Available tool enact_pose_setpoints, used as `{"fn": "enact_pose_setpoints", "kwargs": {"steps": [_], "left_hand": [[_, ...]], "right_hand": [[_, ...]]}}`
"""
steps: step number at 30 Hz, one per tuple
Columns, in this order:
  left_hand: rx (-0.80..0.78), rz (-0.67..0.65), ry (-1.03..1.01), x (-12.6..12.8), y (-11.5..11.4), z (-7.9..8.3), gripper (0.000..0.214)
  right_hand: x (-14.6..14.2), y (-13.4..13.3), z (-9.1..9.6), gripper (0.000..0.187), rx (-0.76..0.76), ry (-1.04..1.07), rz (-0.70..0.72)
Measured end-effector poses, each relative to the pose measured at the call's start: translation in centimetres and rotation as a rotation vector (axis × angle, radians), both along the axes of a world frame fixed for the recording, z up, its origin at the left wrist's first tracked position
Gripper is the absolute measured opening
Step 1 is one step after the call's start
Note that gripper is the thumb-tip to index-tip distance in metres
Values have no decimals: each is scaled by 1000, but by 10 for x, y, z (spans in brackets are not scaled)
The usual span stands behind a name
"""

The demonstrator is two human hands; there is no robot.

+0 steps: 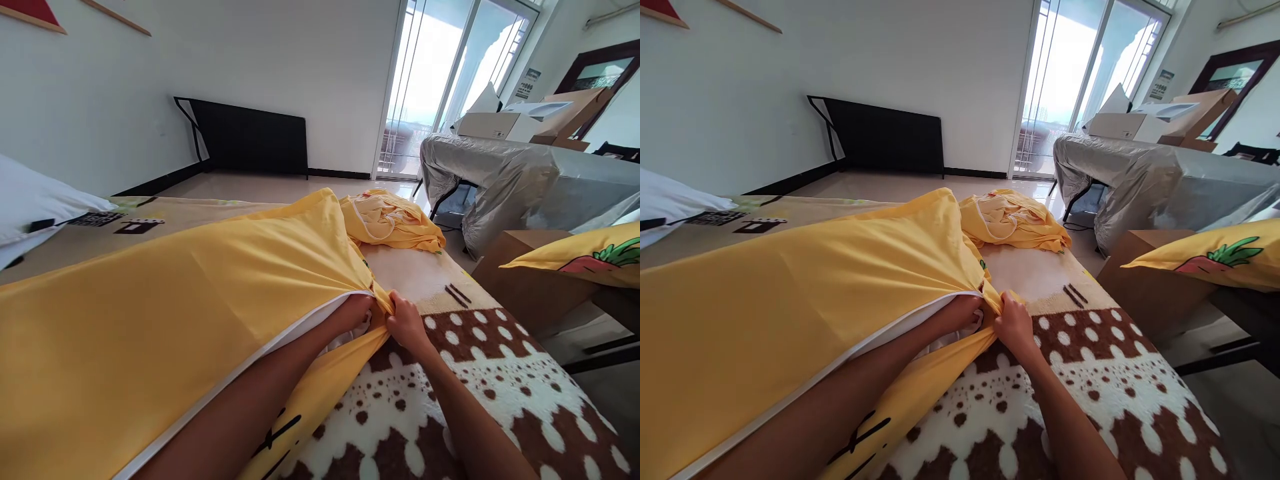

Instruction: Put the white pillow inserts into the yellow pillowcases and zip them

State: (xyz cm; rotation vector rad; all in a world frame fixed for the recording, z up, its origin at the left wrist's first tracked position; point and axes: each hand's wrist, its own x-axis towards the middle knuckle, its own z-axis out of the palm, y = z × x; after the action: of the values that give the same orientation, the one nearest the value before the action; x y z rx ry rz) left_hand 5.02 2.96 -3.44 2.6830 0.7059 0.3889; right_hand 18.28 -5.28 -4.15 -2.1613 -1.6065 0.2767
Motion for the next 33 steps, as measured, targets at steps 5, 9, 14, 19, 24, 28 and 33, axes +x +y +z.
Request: {"fn": "enact_pose_setpoints", "kwargs": {"steps": [5,9,14,19,24,28,33], "left_hand": [[-57,-3,27,-5,-7,7,14],[-76,39,-20,-6,-4,8,22],[-137,53,-50,-6,6,9,29],[-165,67,-14,-8,4,11,17],[-168,104,39,-10,-4,11,21],[-176,138,7,-8,-4,10,30],[-265,120,-54,-5,6,8,32]], "right_hand": [[0,1,-1,23,6,-4,1],[2,2,-4,21,16,4,12],[4,3,-5,22,27,18,25],[4,3,-4,22,22,39,35],[2,1,-2,20,49,38,41],[3,0,-2,21,45,51,39],[3,1,-4,21,48,59,38]]}}
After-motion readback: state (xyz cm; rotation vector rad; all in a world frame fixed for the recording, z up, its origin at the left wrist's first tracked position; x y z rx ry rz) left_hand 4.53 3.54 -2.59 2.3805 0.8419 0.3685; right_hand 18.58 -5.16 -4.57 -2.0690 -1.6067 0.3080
